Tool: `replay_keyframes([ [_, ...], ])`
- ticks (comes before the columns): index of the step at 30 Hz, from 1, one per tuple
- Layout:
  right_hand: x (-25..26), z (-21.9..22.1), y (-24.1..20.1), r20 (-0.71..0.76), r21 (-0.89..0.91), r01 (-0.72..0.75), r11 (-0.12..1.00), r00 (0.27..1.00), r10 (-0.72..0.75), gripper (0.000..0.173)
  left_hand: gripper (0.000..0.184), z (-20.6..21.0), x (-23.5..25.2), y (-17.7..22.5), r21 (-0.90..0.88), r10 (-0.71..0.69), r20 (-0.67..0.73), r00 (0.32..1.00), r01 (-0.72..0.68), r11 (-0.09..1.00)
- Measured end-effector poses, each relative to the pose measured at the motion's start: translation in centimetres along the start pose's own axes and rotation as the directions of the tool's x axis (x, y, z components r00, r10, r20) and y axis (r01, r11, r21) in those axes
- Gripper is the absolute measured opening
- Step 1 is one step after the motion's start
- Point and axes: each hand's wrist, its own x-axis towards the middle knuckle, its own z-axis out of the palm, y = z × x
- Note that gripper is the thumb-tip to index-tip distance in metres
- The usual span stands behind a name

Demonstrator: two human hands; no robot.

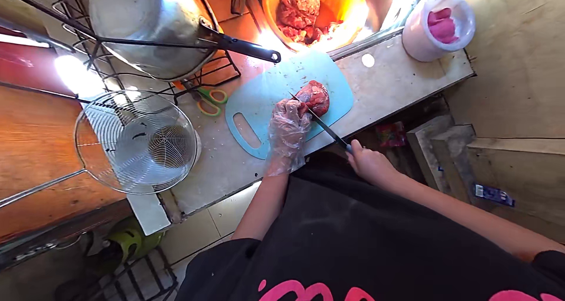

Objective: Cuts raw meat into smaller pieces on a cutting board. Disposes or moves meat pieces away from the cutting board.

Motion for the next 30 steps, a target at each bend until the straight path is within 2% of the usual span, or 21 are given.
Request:
replay_keyframes([
  [3, 0.1, 0.0, 0.1, -0.002, 0.0, 0.007, 1.0, 1.0, -0.007, 0.043, 0.03, 0.0, 0.2, -0.2, -0.026, 0.031, -0.015, 0.999, -0.031, 0.999],
  [7, 1.2, 0.4, 2.5, -0.121, 0.172, 0.157, 0.972, 0.983, -0.138, 0.044, 0.028, 0.0, 0.1, -1.7, -0.074, 0.151, -0.041, 0.988, -0.154, 0.985],
  [10, 1.7, 0.4, 3.2, -0.113, 0.308, 0.205, 0.929, 0.978, -0.178, 0.044, 0.028, -0.4, 0.4, -2.7, -0.13, 0.196, -0.024, 0.98, -0.197, 0.972],
  [13, 2.3, 0.4, 3.4, -0.087, 0.403, 0.233, 0.885, 0.972, -0.217, 0.043, 0.029, -1.2, 0.6, -3.1, -0.171, 0.186, 0.014, 0.983, -0.18, 0.969],
  [15, 2.5, 0.8, 3.5, -0.084, 0.435, 0.248, 0.866, 0.968, -0.235, 0.041, 0.029, -2.1, 0.7, -2.7, -0.148, 0.139, 0.079, 0.987, -0.126, 0.981],
  [17, 2.4, 0.8, 3.3, -0.089, 0.453, 0.251, 0.855, 0.968, -0.236, 0.043, 0.034, -2.9, 0.9, -1.6, -0.072, 0.027, 0.142, 0.99, -0.017, 0.997],
  [19, 2.0, 0.7, 2.8, -0.085, 0.461, 0.243, 0.854, 0.969, -0.23, 0.045, 0.053, -3.6, 0.9, 0.2, 0.055, -0.125, 0.129, 0.984, 0.119, 0.991],
  [21, 1.7, 0.7, 2.4, -0.066, 0.497, 0.235, 0.835, 0.97, -0.234, 0.045, 0.08, -3.6, 1.1, 1.9, 0.168, -0.325, 0.142, 0.935, 0.301, 0.939],
  [22, 1.7, 0.9, 2.4, -0.059, 0.529, 0.236, 0.815, 0.969, -0.242, 0.045, 0.087, -3.4, 1.3, 2.3, 0.205, -0.388, 0.149, 0.909, 0.356, 0.912],
  [24, 1.8, 1.2, 2.5, -0.047, 0.611, 0.232, 0.757, 0.965, -0.258, 0.044, 0.085, -2.7, 1.8, 2.4, 0.226, -0.434, 0.133, 0.891, 0.399, 0.889],
  [27, 1.8, 1.5, 2.4, -0.022, 0.722, 0.205, 0.66, 0.961, -0.275, 0.042, 0.069, -2.8, 2.6, 2.6, 0.208, -0.437, 0.134, 0.889, 0.406, 0.89],
  [30, 1.9, 2.5, 2.4, -0.06, 0.754, 0.226, 0.617, 0.959, -0.278, 0.04, 0.061, -3.2, 2.5, 2.5, 0.143, -0.425, 0.155, 0.892, 0.406, 0.903],
])
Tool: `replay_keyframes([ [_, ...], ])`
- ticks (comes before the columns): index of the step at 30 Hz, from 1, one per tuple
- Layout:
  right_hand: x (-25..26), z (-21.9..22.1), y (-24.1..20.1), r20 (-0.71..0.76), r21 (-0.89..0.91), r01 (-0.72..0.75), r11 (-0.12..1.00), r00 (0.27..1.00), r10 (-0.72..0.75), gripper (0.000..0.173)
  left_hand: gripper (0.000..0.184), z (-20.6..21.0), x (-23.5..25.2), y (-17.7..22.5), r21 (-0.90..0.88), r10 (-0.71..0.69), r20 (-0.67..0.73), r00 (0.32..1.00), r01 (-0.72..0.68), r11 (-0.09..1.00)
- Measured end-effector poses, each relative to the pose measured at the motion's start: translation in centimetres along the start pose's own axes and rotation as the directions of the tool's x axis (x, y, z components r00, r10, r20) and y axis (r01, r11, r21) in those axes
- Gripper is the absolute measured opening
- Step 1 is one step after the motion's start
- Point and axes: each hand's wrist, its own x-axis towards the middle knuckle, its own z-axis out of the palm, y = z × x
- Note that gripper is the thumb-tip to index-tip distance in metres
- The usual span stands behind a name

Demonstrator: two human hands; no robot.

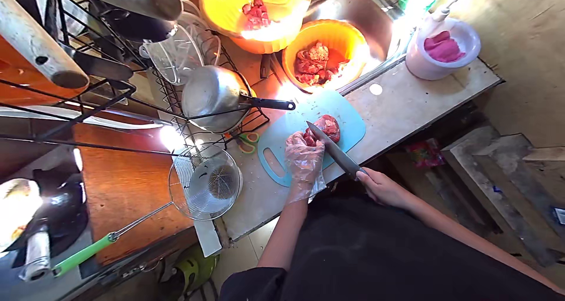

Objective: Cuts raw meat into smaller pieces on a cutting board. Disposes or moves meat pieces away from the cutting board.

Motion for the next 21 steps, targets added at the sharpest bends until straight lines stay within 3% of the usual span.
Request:
replay_keyframes([
  [5, 0.6, -0.2, -0.3, -0.143, -0.071, -0.018, 0.997, 0.99, 0.007, 0.045, 0.047, 0.8, -0.9, -4.7, -0.34, 0.111, -0.094, 0.989, -0.136, 0.93],
  [8, 0.4, -1.8, -1.0, -0.16, -0.176, -0.059, 0.983, 0.987, 0.03, 0.046, 0.048, 1.1, -1.3, -5.8, -0.355, 0.154, -0.129, 0.98, -0.191, 0.915],
  [11, -0.8, -2.3, -1.3, -0.215, -0.318, -0.007, 0.948, 0.974, -0.065, 0.044, 0.044, 0.5, -1.3, -4.4, -0.44, 0.062, -0.094, 0.994, -0.098, 0.893],
  [14, -1.5, -1.6, -1.1, -0.366, -0.406, 0.062, 0.912, 0.903, -0.224, 0.047, 0.041, -1.3, -1.3, -3.0, -0.537, -0.087, -0.023, 0.996, 0.061, 0.841],
  [16, -1.5, -1.4, -0.9, -0.422, -0.427, 0.064, 0.902, 0.868, -0.261, 0.048, 0.037, -2.1, -1.3, -2.7, -0.667, -0.109, 0.001, 0.994, 0.082, 0.74],
  [19, -1.4, -1.5, -0.3, -0.439, -0.446, 0.063, 0.893, 0.854, -0.28, 0.049, 0.038, -2.6, -0.5, -3.2, -0.888, -0.096, 0.132, 0.987, 0.161, 0.431],
  [21, -1.5, -1.5, 0.1, -0.455, -0.457, 0.061, 0.887, 0.841, -0.292, 0.049, 0.04, -3.1, -0.5, -3.1, -0.934, -0.101, 0.229, 0.968, 0.248, 0.257],
])
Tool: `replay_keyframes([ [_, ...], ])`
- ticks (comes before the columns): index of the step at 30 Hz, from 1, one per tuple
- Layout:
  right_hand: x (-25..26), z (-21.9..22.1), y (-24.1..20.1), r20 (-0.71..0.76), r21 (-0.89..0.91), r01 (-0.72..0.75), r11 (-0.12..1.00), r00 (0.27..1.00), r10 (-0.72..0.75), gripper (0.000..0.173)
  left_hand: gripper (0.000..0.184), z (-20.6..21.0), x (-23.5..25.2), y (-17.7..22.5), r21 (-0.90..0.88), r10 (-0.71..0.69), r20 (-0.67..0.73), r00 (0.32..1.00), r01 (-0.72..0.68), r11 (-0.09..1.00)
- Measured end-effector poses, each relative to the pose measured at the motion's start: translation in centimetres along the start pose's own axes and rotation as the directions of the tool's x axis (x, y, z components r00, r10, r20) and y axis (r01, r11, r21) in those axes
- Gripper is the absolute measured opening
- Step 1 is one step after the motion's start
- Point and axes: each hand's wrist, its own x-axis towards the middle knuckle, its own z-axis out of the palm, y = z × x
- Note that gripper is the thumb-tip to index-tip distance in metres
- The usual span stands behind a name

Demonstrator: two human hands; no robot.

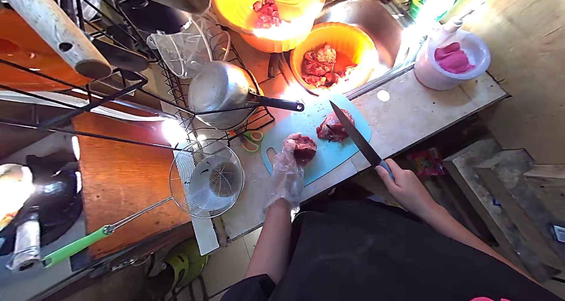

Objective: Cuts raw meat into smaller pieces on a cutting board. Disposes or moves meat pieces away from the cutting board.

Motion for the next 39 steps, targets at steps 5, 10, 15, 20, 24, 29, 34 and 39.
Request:
replay_keyframes([
  [5, -0.5, 0.5, 0.6, -0.057, -0.012, -0.001, 1.0, 0.998, 0.0, 0.051, 0.028, -2.0, -0.7, -1.2, -0.234, -0.003, 0.202, 0.979, 0.051, 0.971],
  [10, -0.7, 0.8, 0.6, -0.051, -0.017, 0.029, 0.999, 0.998, -0.03, 0.049, 0.027, -1.7, -1.1, 0.6, -0.071, -0.113, 0.129, 0.985, 0.123, 0.99],
  [15, -0.7, 1.4, 0.5, -0.056, -0.003, 0.075, 0.997, 0.996, -0.075, 0.048, 0.018, -0.2, -0.9, 0.7, -0.003, -0.162, -0.016, 0.987, 0.162, 0.987],
  [20, -0.7, 1.8, 0.5, -0.021, -0.018, 0.11, 0.994, 0.994, -0.11, 0.049, 0.037, -0.5, 0.0, -0.1, 0.29, -0.131, -0.087, 0.988, 0.151, 0.945],
  [24, -1.0, 1.8, 0.5, -0.021, -0.032, 0.118, 0.993, 0.993, -0.118, 0.049, 0.043, -2.3, 0.3, 2.6, 0.776, -0.113, -0.194, 0.974, 0.223, 0.589],
  [29, -0.9, 1.6, 0.7, -0.026, -0.036, 0.119, 0.992, 0.992, -0.12, 0.049, 0.061, -3.2, 0.8, 4.4, 0.964, 0.089, 0.099, 0.991, -0.118, 0.24],
  [34, -0.9, 1.5, 0.7, -0.045, -0.049, 0.138, 0.989, 0.989, -0.14, 0.049, 0.064, -2.9, 2.6, 2.7, 0.936, 0.032, 0.346, 0.938, -0.347, 0.06],
  [39, -1.1, 1.7, 1.0, -0.034, -0.037, 0.132, 0.991, 0.991, -0.133, 0.049, 0.063, -3.6, 2.9, 1.7, 0.954, 0.076, 0.26, 0.963, -0.268, 0.133],
])
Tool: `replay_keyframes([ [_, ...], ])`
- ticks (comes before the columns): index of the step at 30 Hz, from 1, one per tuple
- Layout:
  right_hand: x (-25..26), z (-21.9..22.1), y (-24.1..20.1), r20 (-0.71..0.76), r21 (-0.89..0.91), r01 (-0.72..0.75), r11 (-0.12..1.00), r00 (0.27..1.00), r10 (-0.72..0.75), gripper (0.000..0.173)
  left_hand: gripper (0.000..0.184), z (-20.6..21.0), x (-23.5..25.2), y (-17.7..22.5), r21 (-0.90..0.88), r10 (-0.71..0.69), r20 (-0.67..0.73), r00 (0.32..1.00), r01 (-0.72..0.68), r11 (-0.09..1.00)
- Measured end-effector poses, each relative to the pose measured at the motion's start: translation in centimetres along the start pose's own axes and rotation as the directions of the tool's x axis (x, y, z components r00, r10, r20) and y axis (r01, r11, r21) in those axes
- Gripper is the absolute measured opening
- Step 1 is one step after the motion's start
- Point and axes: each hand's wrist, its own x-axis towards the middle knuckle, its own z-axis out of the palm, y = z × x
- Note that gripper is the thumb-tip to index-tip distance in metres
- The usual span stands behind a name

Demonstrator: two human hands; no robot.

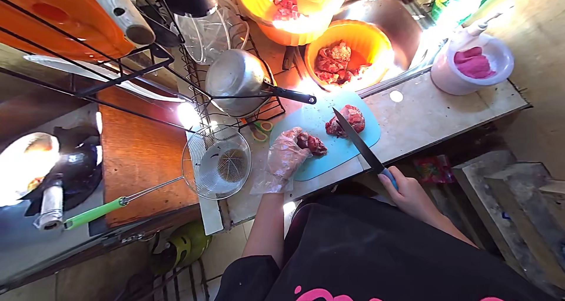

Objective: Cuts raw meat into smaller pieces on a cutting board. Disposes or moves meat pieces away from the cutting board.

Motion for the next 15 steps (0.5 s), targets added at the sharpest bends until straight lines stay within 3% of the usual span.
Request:
replay_keyframes([
  [3, 0.1, 0.0, -0.2, 0.013, -0.003, 0.014, 1.0, 1.0, -0.014, 0.048, 0.047, 0.2, -0.3, -0.2, -0.032, 0.005, -0.001, 1.0, -0.005, 0.999],
  [7, 0.3, 0.0, -0.4, 0.017, 0.004, 0.029, 1.0, 0.999, -0.029, 0.047, 0.046, 0.3, -1.0, 1.4, -0.035, -0.102, 0.013, 0.995, 0.103, 0.994],
  [10, 0.5, 0.2, -0.5, 0.004, -0.01, 0.055, 0.998, 0.998, -0.055, 0.047, 0.05, 1.7, -1.8, 2.7, -0.029, -0.174, -0.085, 0.981, 0.172, 0.985],
  [15, 0.6, 0.3, -1.2, 0.026, -0.076, 0.106, 0.991, 0.994, -0.104, 0.048, 0.065, 3.6, -2.9, 1.5, -0.106, -0.021, -0.156, 0.988, 0.005, 0.994],
])
